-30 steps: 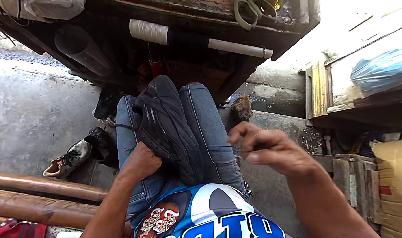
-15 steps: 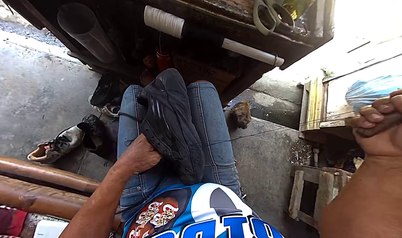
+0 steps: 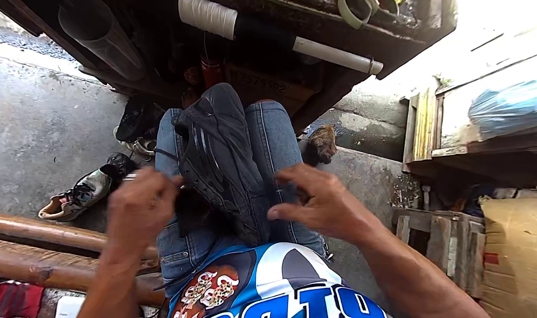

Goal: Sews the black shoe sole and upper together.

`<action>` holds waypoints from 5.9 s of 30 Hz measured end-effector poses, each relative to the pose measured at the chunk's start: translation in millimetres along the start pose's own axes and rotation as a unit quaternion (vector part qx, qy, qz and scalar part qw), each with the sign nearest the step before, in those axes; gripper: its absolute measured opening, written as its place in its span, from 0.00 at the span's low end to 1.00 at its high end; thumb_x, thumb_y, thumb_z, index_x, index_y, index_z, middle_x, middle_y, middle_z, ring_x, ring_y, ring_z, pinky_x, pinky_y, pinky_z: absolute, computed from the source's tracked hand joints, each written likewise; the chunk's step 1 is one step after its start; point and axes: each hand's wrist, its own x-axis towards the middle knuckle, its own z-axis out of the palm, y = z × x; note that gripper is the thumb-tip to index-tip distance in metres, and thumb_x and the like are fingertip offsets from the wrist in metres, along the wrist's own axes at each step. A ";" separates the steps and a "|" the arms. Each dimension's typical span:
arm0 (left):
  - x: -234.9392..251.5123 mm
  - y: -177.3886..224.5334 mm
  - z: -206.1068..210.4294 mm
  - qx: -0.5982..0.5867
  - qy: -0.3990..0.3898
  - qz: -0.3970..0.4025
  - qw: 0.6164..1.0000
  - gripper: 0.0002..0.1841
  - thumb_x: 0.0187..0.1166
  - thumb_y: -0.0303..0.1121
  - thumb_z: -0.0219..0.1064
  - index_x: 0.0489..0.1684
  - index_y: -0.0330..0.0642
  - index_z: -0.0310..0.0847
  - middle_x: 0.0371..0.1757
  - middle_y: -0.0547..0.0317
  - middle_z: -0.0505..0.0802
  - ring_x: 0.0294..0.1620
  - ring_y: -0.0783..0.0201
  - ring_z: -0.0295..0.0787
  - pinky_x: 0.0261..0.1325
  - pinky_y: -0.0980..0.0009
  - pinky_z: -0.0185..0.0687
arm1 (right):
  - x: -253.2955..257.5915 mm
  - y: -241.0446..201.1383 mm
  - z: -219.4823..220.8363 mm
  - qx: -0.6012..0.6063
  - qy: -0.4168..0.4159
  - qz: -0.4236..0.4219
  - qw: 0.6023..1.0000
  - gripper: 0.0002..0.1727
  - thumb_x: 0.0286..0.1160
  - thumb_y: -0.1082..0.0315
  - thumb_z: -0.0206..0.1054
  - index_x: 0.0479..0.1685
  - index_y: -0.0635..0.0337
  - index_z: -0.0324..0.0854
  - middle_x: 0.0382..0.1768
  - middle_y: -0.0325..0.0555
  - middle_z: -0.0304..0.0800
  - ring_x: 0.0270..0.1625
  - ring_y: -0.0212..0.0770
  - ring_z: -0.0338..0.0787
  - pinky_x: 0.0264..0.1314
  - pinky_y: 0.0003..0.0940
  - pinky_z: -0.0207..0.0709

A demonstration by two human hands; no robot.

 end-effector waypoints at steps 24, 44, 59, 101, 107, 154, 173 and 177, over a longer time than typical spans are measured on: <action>-14.2 -104.3 -1.6 -0.688 0.179 -0.324 0.624 0.27 0.95 0.50 0.34 0.32 0.53 0.77 0.17 0.75 0.74 0.15 0.77 0.71 0.24 0.81 0.75 | 35.9 -14.0 11.0 -0.032 -0.138 0.016 0.990 0.20 0.69 0.45 0.77 0.26 0.47 0.77 0.22 0.27 0.76 0.25 0.23 0.74 0.27 0.23 0.67; 10.6 74.7 29.6 -0.656 -0.084 -0.255 0.705 0.34 0.63 0.41 0.85 0.67 0.39 0.75 0.53 0.57 0.94 0.55 0.63 0.93 0.63 0.62 0.91 | 8.5 4.2 14.4 0.075 0.018 -0.014 0.997 0.23 0.72 0.56 0.76 0.63 0.55 0.81 0.53 0.39 0.82 0.37 0.24 0.79 0.36 0.20 0.76; 16.9 67.6 32.5 -0.630 -0.134 -0.231 0.730 0.18 0.73 0.22 0.74 0.61 0.36 0.80 0.51 0.52 0.95 0.54 0.61 0.94 0.65 0.62 0.90 | -1.0 14.5 12.5 0.037 -0.040 -0.124 0.991 0.17 0.89 0.61 0.61 0.64 0.60 0.89 0.48 0.45 0.91 0.49 0.29 0.89 0.53 0.23 0.83; 20.9 62.0 38.0 -0.652 -0.211 -0.164 0.710 0.11 0.82 0.28 0.67 0.59 0.42 0.83 0.52 0.60 0.95 0.57 0.68 0.92 0.68 0.67 0.86 | 54.9 -29.5 -1.5 -0.314 -0.168 -0.204 0.912 0.05 0.73 0.65 0.65 0.34 0.51 0.86 0.28 0.41 0.80 0.24 0.41 0.81 0.20 0.38 0.69; 10.1 62.5 33.3 -0.636 -0.194 -0.074 0.743 0.12 0.82 0.29 0.69 0.60 0.41 0.82 0.54 0.62 0.95 0.58 0.68 0.92 0.68 0.65 0.87 | 30.7 -23.0 -7.1 -0.212 -0.111 -0.219 0.946 0.10 0.79 0.66 0.60 0.32 0.55 0.83 0.26 0.43 0.79 0.25 0.41 0.81 0.20 0.37 0.69; 50.3 84.2 16.3 -0.148 -0.287 0.048 0.945 0.19 0.73 0.36 0.70 0.60 0.39 0.87 0.62 0.52 0.92 0.70 0.62 0.84 0.79 0.62 0.72 | 12.9 18.2 -1.1 -0.147 -0.017 -0.192 0.970 0.12 0.80 0.59 0.60 0.34 0.51 0.86 0.27 0.39 0.82 0.28 0.36 0.85 0.25 0.37 0.76; 47.6 71.1 12.9 -0.378 -0.162 0.084 0.908 0.08 0.81 0.37 0.69 0.33 0.46 0.90 0.58 0.59 0.90 0.65 0.65 0.83 0.67 0.68 0.82 | -17.8 35.3 -8.0 -0.102 0.038 -0.135 0.985 0.11 0.80 0.60 0.60 0.33 0.49 0.86 0.27 0.37 0.82 0.26 0.32 0.83 0.21 0.32 0.74; 51.9 54.7 3.0 -0.654 -0.239 0.035 0.717 0.09 0.85 0.39 0.67 0.45 0.44 0.89 0.64 0.54 0.88 0.49 0.65 0.91 0.46 0.71 0.92 | -28.2 35.8 -11.4 -0.109 0.051 -0.125 0.985 0.11 0.79 0.60 0.60 0.31 0.48 0.84 0.26 0.36 0.80 0.24 0.32 0.82 0.19 0.31 0.71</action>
